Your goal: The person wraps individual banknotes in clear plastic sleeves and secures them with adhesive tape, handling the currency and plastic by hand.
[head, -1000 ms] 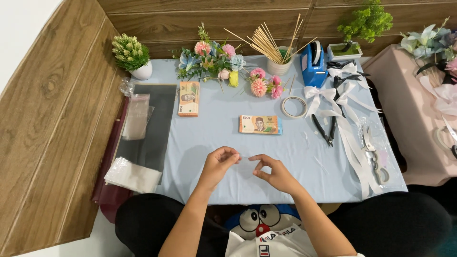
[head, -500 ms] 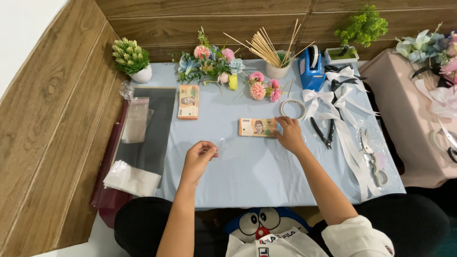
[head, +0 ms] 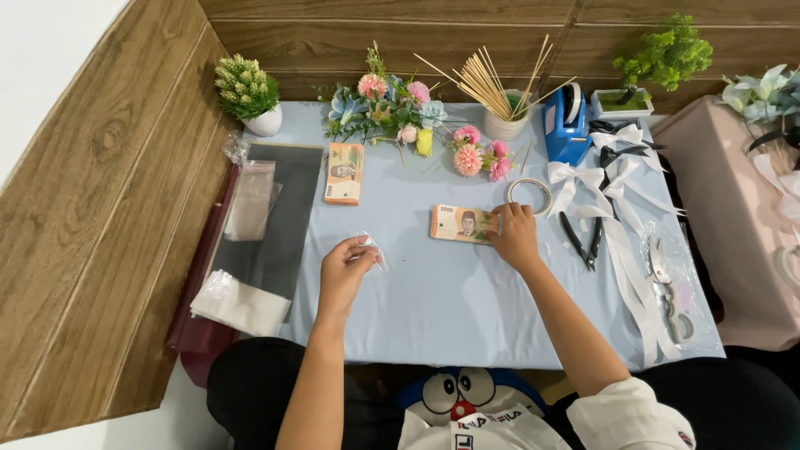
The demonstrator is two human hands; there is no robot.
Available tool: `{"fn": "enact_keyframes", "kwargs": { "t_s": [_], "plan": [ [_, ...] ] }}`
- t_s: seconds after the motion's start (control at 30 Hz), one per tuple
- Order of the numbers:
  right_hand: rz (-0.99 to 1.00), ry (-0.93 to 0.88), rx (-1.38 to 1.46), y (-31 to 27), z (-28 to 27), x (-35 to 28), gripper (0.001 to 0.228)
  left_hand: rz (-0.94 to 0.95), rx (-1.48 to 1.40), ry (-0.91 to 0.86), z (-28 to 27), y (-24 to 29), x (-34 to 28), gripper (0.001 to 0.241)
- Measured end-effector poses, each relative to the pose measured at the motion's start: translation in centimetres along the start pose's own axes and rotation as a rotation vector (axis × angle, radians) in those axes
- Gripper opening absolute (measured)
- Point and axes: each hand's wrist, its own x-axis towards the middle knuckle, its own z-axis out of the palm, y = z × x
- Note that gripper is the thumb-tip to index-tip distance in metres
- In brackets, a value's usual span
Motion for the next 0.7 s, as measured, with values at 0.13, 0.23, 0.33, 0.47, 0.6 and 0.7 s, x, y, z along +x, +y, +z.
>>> {"fn": "enact_keyframes", "kwargs": {
  "t_s": [0.13,0.23,0.33,0.47,0.6,0.7],
  "plan": [
    [0.026,0.059,0.111,-1.3,-0.9,-0.5,0.042,-0.007,-0.027,-0.005,-0.3,-1.3,0.7,0.035],
    [0.131,0.061,0.231,-2.0,-1.6,-1.0,0.025,-0.03,-0.064,0.007,-0.3,-1.8,1.0,0.033],
    [0.159,0.081,0.394,-3.2,-4.0,-2.4,0.014,-0.05,-0.193,0.03,-0.2,-2.4,1.4,0.031],
    [0.105,0.134,0.713,-6.8,-9.2,-5.3,0.02,-0.049,-0.26,0.066,0.4,-2.3,1.1,0.029],
    [0.126,0.161,0.596,-9.0,-10.8,-9.3,0.022,-0.051,-0.26,0.079,1.6,-1.2,-0.2,0.029],
    [0.092,0.252,0.756,-12.6,-12.9,-12.1,0.026,0.025,-0.265,0.084,2.8,-1.8,-0.8,0.033]
  ]
}}
